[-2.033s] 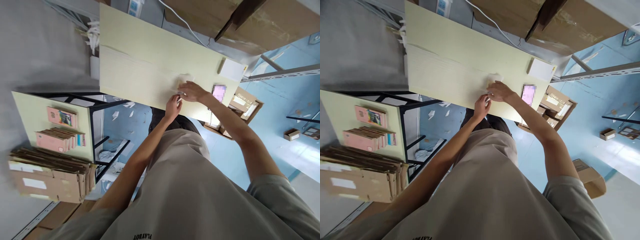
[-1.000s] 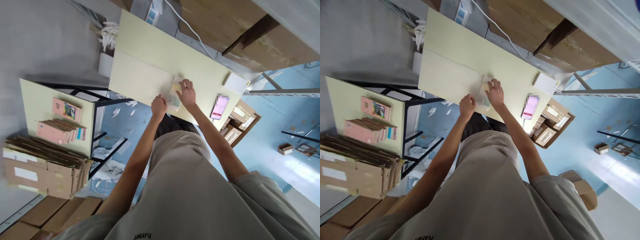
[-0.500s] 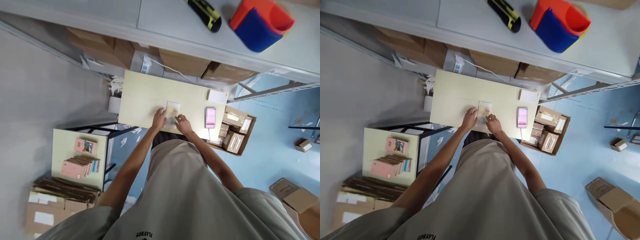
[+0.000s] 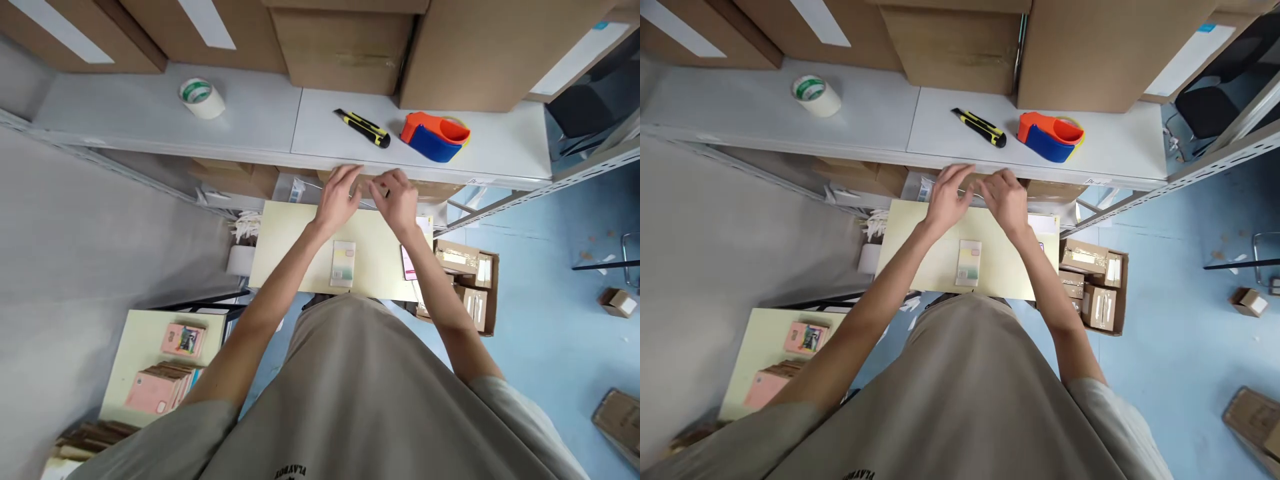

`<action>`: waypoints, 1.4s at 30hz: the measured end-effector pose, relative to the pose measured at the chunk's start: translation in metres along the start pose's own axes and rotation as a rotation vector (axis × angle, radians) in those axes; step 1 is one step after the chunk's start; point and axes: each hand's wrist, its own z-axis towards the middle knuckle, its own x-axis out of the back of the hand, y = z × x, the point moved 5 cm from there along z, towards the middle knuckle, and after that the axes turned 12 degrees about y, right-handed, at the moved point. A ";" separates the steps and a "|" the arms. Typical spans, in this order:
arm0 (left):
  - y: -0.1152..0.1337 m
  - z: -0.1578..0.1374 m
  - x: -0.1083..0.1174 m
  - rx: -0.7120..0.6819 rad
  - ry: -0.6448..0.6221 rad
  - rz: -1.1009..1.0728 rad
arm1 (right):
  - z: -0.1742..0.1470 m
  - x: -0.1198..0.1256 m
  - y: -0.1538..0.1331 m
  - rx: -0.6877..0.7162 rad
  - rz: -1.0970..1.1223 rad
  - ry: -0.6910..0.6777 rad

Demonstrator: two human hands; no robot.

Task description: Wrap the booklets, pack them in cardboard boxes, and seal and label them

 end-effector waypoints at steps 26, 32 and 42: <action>-0.135 -0.289 -0.039 0.675 -0.474 0.362 | -0.044 -0.043 0.027 0.099 0.091 0.059; -0.136 -0.312 -0.079 0.628 -0.664 0.438 | -0.207 -0.089 0.091 -0.283 0.145 -0.045; -0.160 -0.307 -0.063 0.421 -0.757 0.305 | -0.301 -0.169 0.068 -0.641 0.021 -0.293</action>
